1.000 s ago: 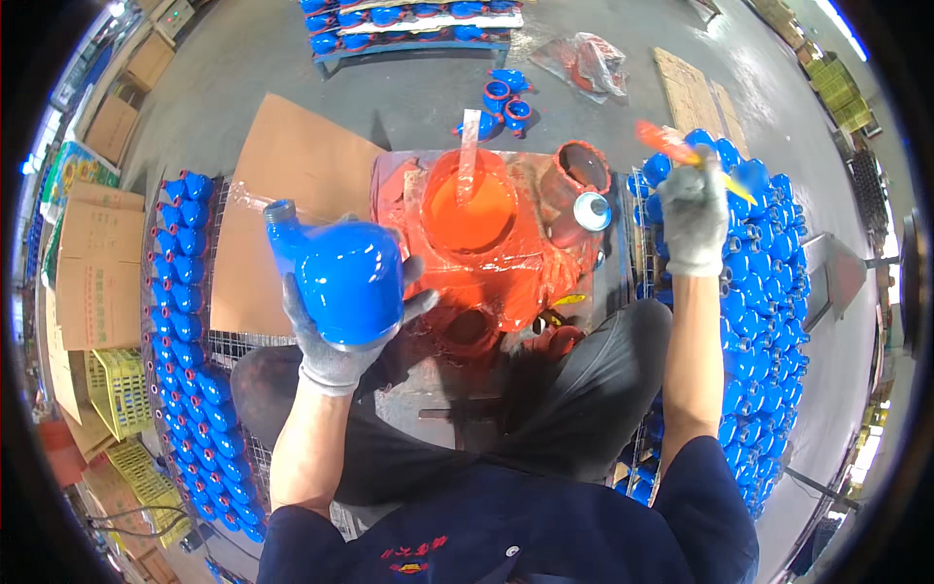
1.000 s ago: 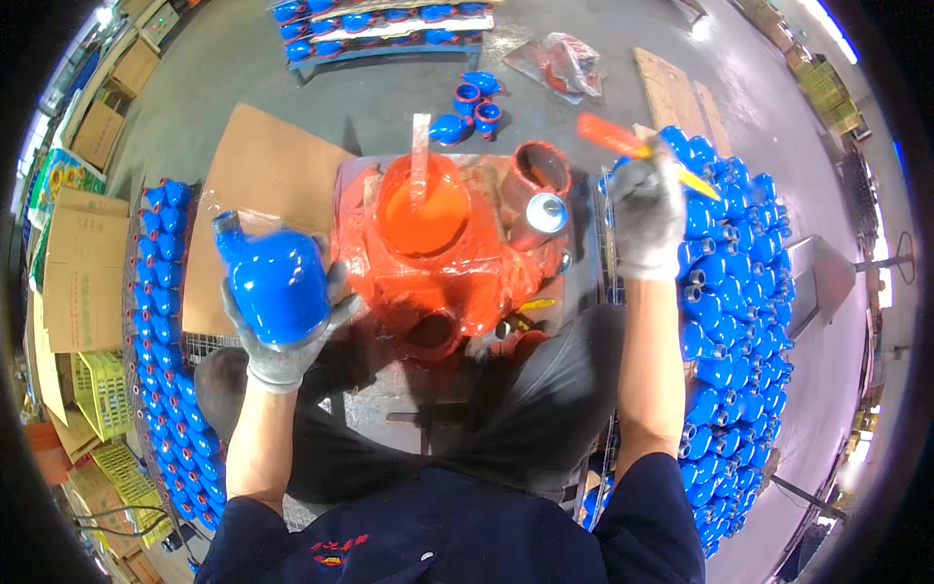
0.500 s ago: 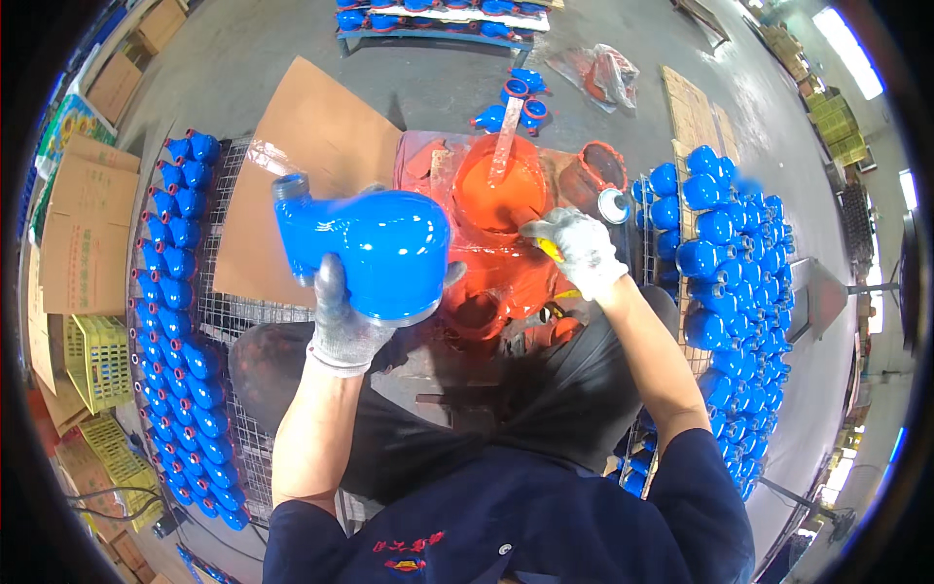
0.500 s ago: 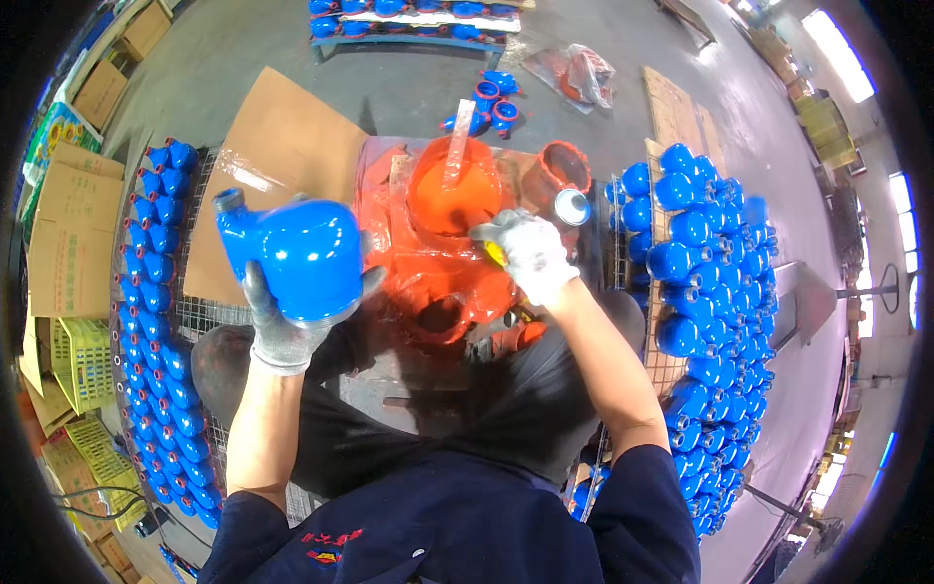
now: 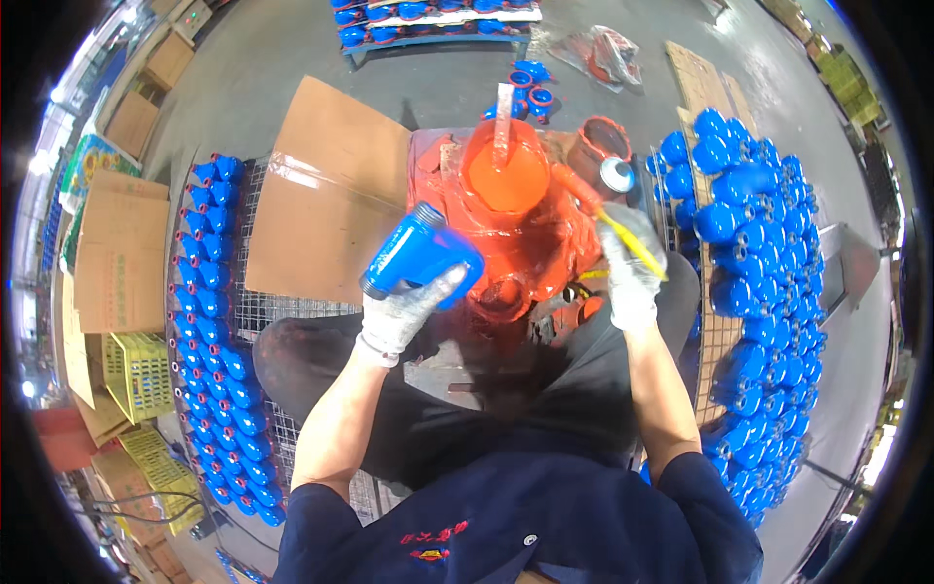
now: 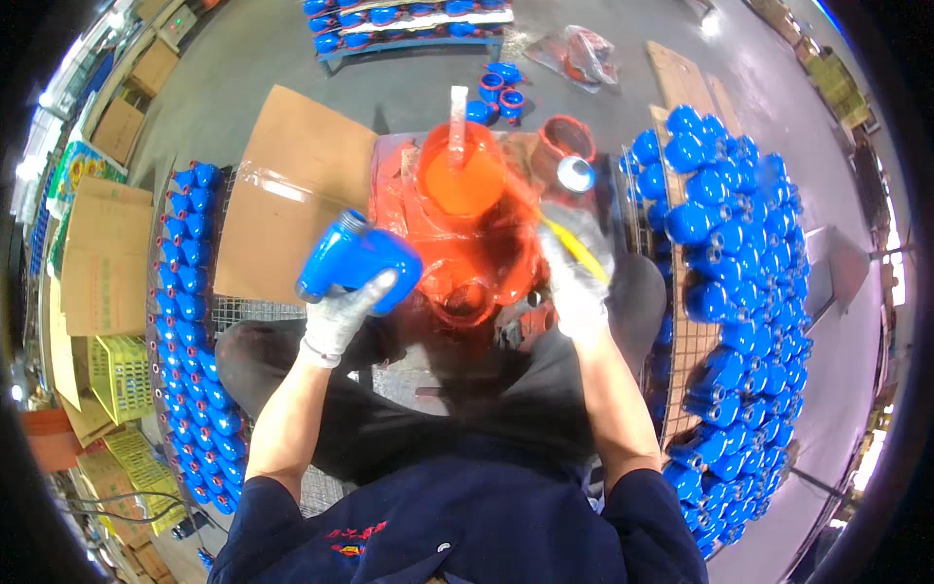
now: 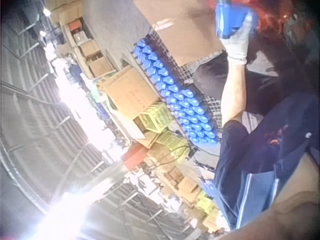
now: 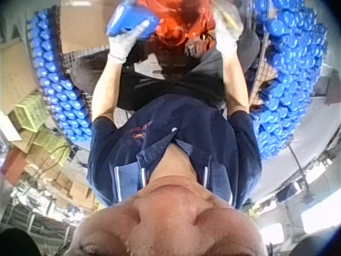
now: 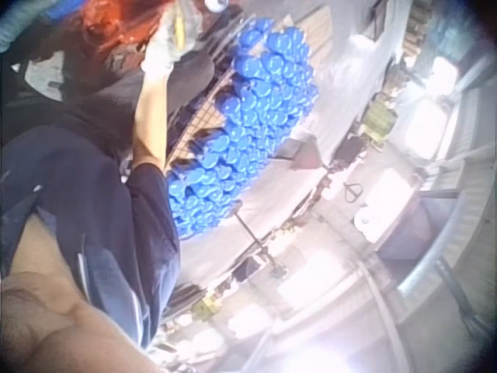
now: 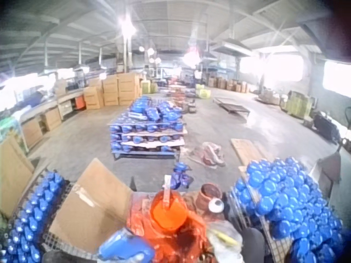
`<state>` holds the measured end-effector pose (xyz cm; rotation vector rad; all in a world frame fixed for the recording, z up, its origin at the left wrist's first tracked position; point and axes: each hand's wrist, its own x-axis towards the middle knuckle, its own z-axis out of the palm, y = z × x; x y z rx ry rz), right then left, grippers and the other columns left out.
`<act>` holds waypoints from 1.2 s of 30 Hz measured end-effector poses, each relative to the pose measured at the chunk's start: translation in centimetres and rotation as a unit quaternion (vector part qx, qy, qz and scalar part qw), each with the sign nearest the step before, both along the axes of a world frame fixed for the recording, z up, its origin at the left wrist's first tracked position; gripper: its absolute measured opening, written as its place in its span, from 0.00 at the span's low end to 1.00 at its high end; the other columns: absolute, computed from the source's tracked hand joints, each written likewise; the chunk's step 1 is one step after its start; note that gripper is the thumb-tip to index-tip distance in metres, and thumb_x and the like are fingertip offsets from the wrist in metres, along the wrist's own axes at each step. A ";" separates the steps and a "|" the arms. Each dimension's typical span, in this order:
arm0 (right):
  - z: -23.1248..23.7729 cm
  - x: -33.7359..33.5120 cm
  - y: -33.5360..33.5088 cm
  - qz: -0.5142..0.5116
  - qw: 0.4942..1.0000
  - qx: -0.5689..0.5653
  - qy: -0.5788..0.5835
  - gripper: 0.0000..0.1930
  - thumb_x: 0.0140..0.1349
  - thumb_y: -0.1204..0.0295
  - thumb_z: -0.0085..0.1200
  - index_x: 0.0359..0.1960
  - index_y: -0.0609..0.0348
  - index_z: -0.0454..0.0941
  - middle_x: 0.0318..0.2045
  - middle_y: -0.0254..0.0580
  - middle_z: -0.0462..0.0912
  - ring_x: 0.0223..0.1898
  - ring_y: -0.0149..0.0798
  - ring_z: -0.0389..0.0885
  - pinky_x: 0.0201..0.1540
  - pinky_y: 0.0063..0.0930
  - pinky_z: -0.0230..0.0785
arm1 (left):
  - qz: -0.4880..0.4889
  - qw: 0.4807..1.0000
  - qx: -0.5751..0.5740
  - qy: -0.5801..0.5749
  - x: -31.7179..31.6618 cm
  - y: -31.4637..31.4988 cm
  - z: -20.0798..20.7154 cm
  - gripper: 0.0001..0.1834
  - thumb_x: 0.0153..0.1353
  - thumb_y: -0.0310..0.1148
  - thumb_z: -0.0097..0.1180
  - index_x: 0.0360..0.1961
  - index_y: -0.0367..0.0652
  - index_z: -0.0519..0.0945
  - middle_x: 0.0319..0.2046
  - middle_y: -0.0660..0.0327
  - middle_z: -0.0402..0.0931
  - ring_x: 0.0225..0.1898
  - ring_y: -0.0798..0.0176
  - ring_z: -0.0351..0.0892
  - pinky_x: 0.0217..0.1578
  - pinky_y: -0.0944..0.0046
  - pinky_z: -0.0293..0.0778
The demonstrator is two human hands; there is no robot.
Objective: The person paints the threaded ends and openings of blue pipe fittings using a brush dipped in red paint and arranges them in rows on a metal rack.
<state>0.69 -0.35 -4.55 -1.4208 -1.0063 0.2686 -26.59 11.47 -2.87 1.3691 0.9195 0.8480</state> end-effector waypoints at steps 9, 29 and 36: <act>11.9 0.0 -5.7 0.155 0.985 -0.080 0.003 0.11 0.67 0.76 0.60 0.50 0.60 0.82 0.41 0.45 0.83 0.40 0.39 0.83 0.41 0.32 0.76 | -0.184 0.840 0.444 0.254 1.0 -3.7 2.2 0.40 0.44 0.40 0.81 0.61 0.43 0.79 0.60 0.47 0.76 0.60 0.43 0.79 0.60 0.51 0.77; 11.6 -1.4 -6.3 0.242 0.914 0.067 -0.319 0.18 0.51 0.69 0.72 0.42 0.58 0.81 0.30 0.37 0.80 0.28 0.42 0.80 0.30 0.36 0.73 | -0.228 0.961 -0.151 0.033 1.6 -9.8 2.8 0.31 0.59 0.38 0.75 0.61 0.43 0.77 0.54 0.59 0.80 0.56 0.61 0.81 0.58 0.54 0.78; 10.6 -0.4 -5.6 0.294 0.863 0.087 -0.402 0.18 0.44 0.68 0.73 0.40 0.52 0.85 0.30 0.32 0.78 0.32 0.39 0.79 0.32 0.34 0.72 | -0.279 0.809 -0.478 -0.199 0.6 -9.4 3.7 0.50 0.61 0.61 0.64 0.73 0.43 0.58 0.65 0.45 0.68 0.61 0.39 0.77 0.57 0.38 0.78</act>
